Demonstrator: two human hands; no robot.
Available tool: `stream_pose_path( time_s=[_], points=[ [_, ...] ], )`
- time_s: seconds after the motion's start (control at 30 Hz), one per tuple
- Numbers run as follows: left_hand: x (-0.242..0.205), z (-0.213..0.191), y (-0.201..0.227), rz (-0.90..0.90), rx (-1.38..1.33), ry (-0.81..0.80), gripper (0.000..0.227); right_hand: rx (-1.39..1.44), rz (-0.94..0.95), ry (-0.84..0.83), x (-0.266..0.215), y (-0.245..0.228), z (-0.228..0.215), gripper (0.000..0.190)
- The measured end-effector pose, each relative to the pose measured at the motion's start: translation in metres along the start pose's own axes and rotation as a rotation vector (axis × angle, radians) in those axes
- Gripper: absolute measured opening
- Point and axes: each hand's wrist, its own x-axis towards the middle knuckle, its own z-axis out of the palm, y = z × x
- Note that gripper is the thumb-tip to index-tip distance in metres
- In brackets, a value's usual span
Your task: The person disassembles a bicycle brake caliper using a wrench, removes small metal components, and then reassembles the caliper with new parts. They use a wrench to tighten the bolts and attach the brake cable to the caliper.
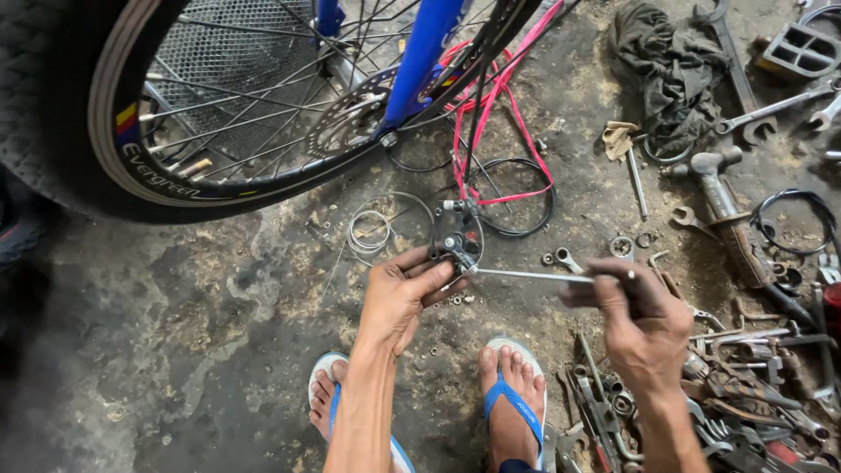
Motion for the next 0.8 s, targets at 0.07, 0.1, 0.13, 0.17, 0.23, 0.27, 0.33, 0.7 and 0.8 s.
stream_pose_path(
  time_s=[0.07,0.1,0.13,0.17,0.23,0.27,0.33,0.7,0.8],
  points=[
    [0.001,0.000,0.002,-0.011,0.006,0.003,0.043,0.065,0.088,-0.085,0.002,0.005,-0.009,0.021],
    [0.002,0.000,0.003,-0.024,0.014,0.003,0.043,0.128,0.177,-0.166,0.003,0.007,-0.014,0.024],
    [0.004,-0.003,0.003,-0.022,0.010,0.004,0.043,0.127,0.175,-0.169,0.009,0.002,-0.015,0.024],
    [0.006,-0.006,0.002,-0.024,0.073,-0.012,0.044,0.130,0.409,-0.202,0.015,-0.004,-0.016,0.022],
    [0.007,-0.011,0.003,-0.024,0.136,-0.023,0.046,0.132,0.644,-0.236,0.023,-0.007,-0.018,0.024],
    [0.007,-0.011,0.005,-0.001,0.186,-0.038,0.045,-0.040,0.658,-0.380,0.026,-0.004,-0.019,0.024],
    [0.008,-0.011,0.006,0.022,0.235,-0.049,0.045,-0.214,0.666,-0.526,0.027,0.006,-0.016,0.026],
    [0.004,-0.010,0.011,0.068,0.330,-0.025,0.040,-0.858,-0.526,-0.389,0.019,0.035,0.008,0.007],
    [0.004,-0.008,0.015,0.060,0.308,-0.007,0.041,-0.675,-0.361,-0.525,0.019,0.035,0.010,0.013]
  ],
)
